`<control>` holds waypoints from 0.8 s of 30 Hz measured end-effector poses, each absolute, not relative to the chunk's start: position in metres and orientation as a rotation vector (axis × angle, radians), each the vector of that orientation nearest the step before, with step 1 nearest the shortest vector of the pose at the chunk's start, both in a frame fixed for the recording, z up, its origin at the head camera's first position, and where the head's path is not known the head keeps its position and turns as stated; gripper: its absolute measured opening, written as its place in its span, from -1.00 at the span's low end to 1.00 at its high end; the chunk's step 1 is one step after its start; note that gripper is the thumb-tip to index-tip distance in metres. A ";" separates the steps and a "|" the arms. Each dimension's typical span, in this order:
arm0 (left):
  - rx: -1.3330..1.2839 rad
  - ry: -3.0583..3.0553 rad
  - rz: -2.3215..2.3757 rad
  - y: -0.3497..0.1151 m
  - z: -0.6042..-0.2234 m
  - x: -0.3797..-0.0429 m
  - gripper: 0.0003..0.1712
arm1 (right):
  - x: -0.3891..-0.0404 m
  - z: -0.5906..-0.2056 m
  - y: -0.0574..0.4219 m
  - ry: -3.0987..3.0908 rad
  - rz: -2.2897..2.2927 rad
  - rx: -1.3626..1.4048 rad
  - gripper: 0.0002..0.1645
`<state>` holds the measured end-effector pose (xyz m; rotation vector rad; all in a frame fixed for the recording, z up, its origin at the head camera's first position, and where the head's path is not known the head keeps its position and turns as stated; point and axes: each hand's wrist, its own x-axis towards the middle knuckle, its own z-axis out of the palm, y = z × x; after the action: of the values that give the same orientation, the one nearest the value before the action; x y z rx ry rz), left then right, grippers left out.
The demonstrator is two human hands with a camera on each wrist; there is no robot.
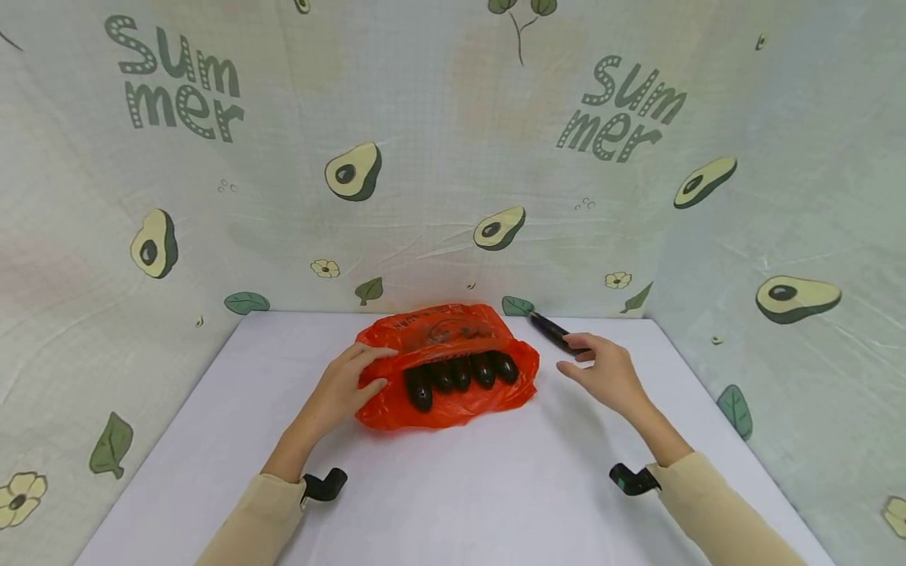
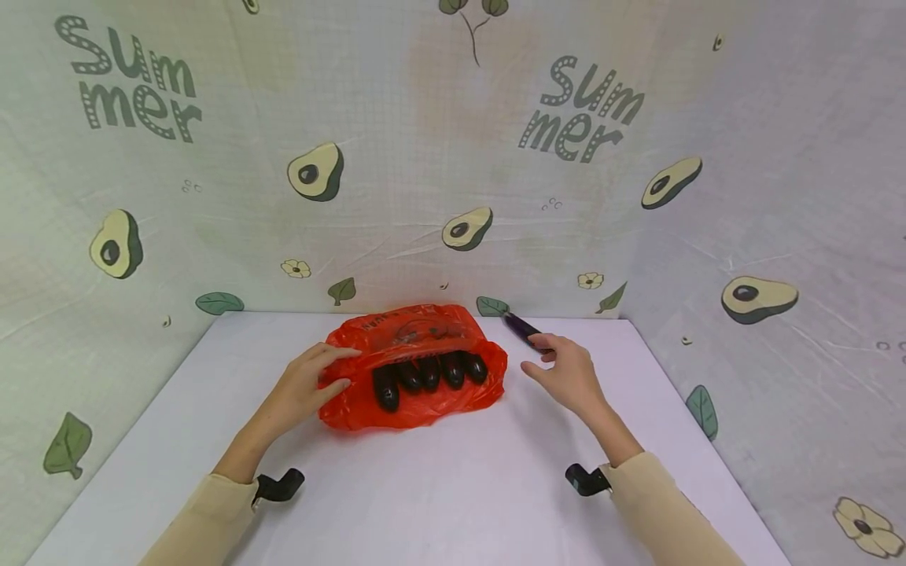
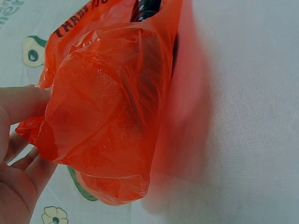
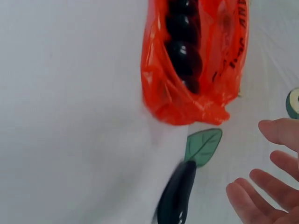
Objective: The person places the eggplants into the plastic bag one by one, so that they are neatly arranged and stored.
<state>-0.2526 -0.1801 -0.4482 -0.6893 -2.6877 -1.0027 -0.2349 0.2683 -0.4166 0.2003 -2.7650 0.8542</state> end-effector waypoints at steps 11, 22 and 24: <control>-0.703 -2.668 -0.995 -0.180 -0.448 -0.252 -0.37 | -0.267 -0.434 0.313 -2.785 0.697 0.157 -0.33; -0.709 -2.665 -0.984 -0.179 -0.447 -0.251 -0.36 | -0.292 -0.455 0.333 -2.833 0.697 0.157 -0.30; -0.711 -2.666 -0.972 -0.179 -0.447 -0.251 -0.36 | -0.295 -0.458 0.335 -2.839 0.710 0.151 -0.29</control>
<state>-0.2507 -0.1785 -0.4472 -0.7111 -2.6659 -0.9722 -0.2952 0.3351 -0.4582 0.1510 -2.8391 0.7100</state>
